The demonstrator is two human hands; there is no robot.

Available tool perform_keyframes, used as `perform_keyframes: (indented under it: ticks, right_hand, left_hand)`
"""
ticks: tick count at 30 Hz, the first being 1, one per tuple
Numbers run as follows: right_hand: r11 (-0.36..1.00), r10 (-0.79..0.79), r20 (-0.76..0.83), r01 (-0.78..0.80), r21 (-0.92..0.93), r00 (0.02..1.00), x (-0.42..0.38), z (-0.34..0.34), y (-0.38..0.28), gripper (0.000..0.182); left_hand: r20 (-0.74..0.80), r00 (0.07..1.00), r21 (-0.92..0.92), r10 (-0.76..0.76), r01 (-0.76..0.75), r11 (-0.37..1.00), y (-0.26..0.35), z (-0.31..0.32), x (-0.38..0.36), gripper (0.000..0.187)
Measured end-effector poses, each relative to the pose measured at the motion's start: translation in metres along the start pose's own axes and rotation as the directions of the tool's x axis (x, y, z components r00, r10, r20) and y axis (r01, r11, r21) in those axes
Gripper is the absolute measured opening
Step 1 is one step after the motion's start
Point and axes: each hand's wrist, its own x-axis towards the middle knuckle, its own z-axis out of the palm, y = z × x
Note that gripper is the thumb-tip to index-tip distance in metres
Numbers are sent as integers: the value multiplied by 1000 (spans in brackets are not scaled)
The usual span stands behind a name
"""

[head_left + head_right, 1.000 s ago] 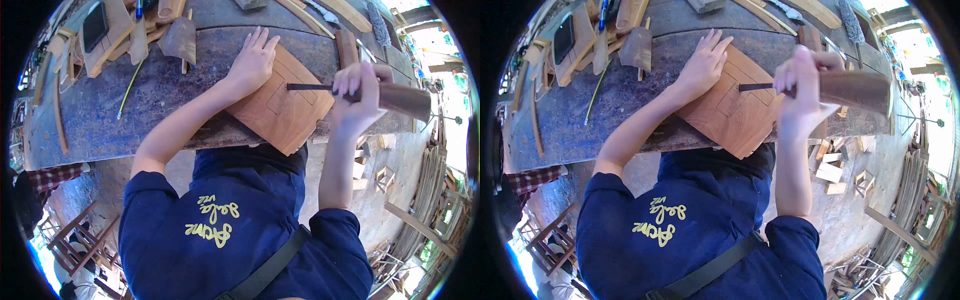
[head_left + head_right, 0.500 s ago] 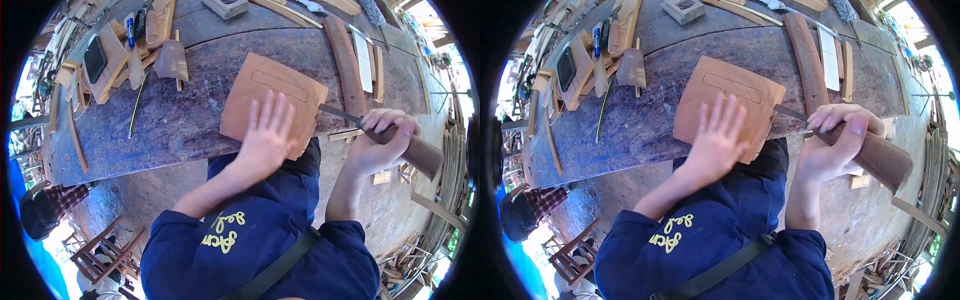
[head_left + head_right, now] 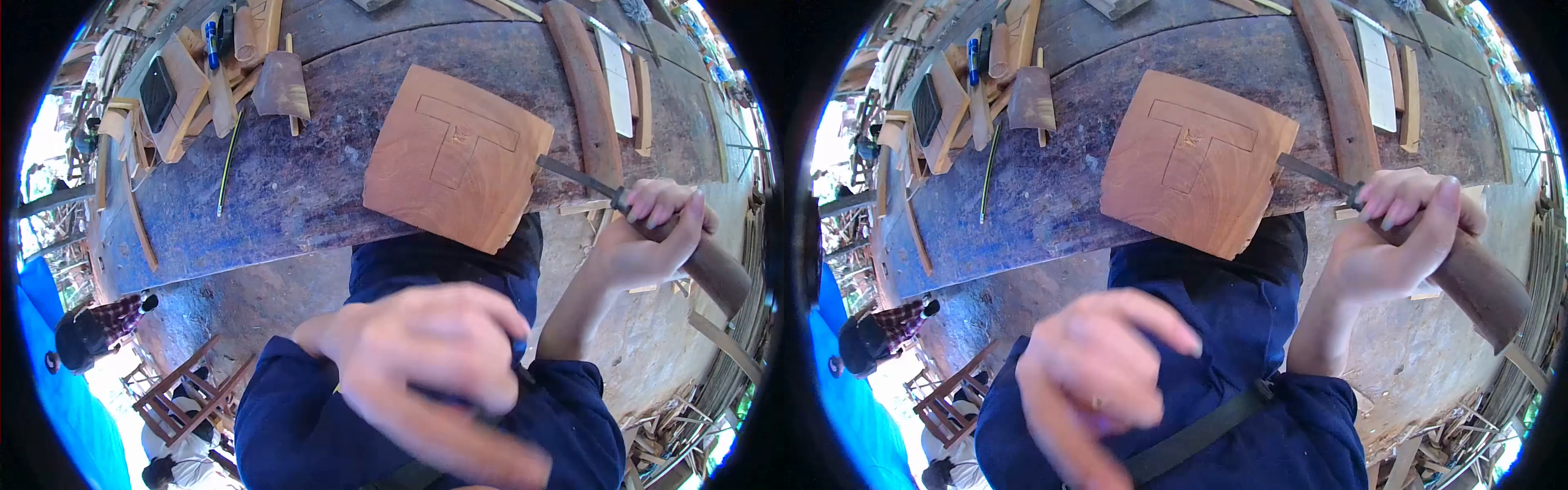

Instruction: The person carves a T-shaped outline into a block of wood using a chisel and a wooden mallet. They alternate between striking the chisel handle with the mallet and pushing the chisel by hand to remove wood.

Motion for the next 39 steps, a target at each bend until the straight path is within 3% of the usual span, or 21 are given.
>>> perform_keyframes:
  ticks: [3, 7, 8, 10, 11, 13, 14, 15, 17, 20, 21, 23, 24, 25, 28, 29, 32, 33, 35, 37, 39]
  right_hand:
    - [1000, 6, -20, -6, -13, 1000, 1, 0, -1, 19]
    - [999, -22, 28, 23, -33, 999, 0, -6, 1, 20]
    - [999, -19, 19, 20, -40, 1000, -1, -7, 1, 21]
    - [999, -15, 12, 15, -45, 1000, -2, -7, 0, 22]
    - [997, 13, 6, -12, -82, 1000, -4, -6, -2, 26]
    - [992, 42, 2, -42, -118, 999, -4, -7, -1, 31]
    - [997, 18, 16, -16, -79, 1000, -3, -8, 0, 28]
    - [999, -7, 30, 8, -40, 1000, -3, -9, 0, 25]
    - [999, 2, 33, -1, -38, 999, -4, -10, 0, 26]
    - [999, 10, 52, -7, -45, 999, -3, -13, 0, 29]
    - [999, 8, 68, -4, -50, 998, -2, -13, 0, 30]
    - [999, 13, 69, -9, -52, 998, -2, -12, -1, 30]
    - [998, 18, 67, -15, -58, 998, -3, -12, -1, 30]
    - [998, 23, 69, -19, -62, 997, -3, -13, -1, 30]
    - [997, 31, 58, -27, -71, 998, -1, -13, -1, 32]
    - [997, 36, 48, -33, -66, 998, -1, -13, -1, 32]
    - [998, 27, 35, -26, -54, 999, -2, -11, 0, 32]
    - [999, 12, 27, -11, -47, 1000, -3, -12, 1, 31]
    - [1000, 14, 61, -14, -3, 998, -4, -16, 0, 27]
    - [999, 8, 94, -12, 43, 996, -4, -21, -1, 23]
    - [997, -26, 153, 13, 82, 988, -2, -25, -1, 15]
  left_hand:
    - [-49, 925, -21, 378, -379, 925, -11, 9, 12, 22]
    - [-88, 901, 3, 426, -427, 904, -18, 12, 16, 38]
    - [-90, 902, 6, 423, -424, 905, -14, 18, 10, 38]
    - [-271, 930, 322, 247, -154, 934, -4, 34, -6, 40]
    - [-273, 930, 324, 246, -152, 934, -6, 36, -8, 40]
    - [-288, 880, 635, 377, -119, 764, -13, 42, -5, 51]
    - [-416, 789, 639, 453, -101, 762, -19, 52, 0, 46]
    - [-418, 788, 640, 452, -98, 762, -16, 47, 6, 46]
    - [-297, 884, 458, 361, -201, 866, -11, 31, 16, 45]
    - [-278, 916, 295, 290, -206, 933, -12, 30, 10, 48]
    - [-281, 915, 295, 288, -203, 934, -12, 27, 7, 48]
    - [-133, 984, 462, 117, -43, 886, -14, 16, 1, 36]
    - [-187, 971, 476, 152, -46, 878, -19, 16, 5, 19]
    - [-192, 970, 474, 148, -41, 880, -20, 14, 7, 19]
    - [-12, 869, 468, 494, -432, 771, -14, 6, 19, 35]
    - [-15, 870, 473, 493, -428, 770, -10, 8, 20, 35]
    - [139, 990, 667, -15, -83, 741, 6, 23, 21, 22]
    - [164, 981, 633, -100, -27, 774, -5, 20, 23, 17]
    - [202, 917, 750, -343, 80, 656, -27, 9, 7, 17]
    - [-52, 876, 800, -479, 324, 506, -39, -7, -8, 32]
    - [-430, 776, 829, -462, 541, 137, -54, -15, -34, 64]
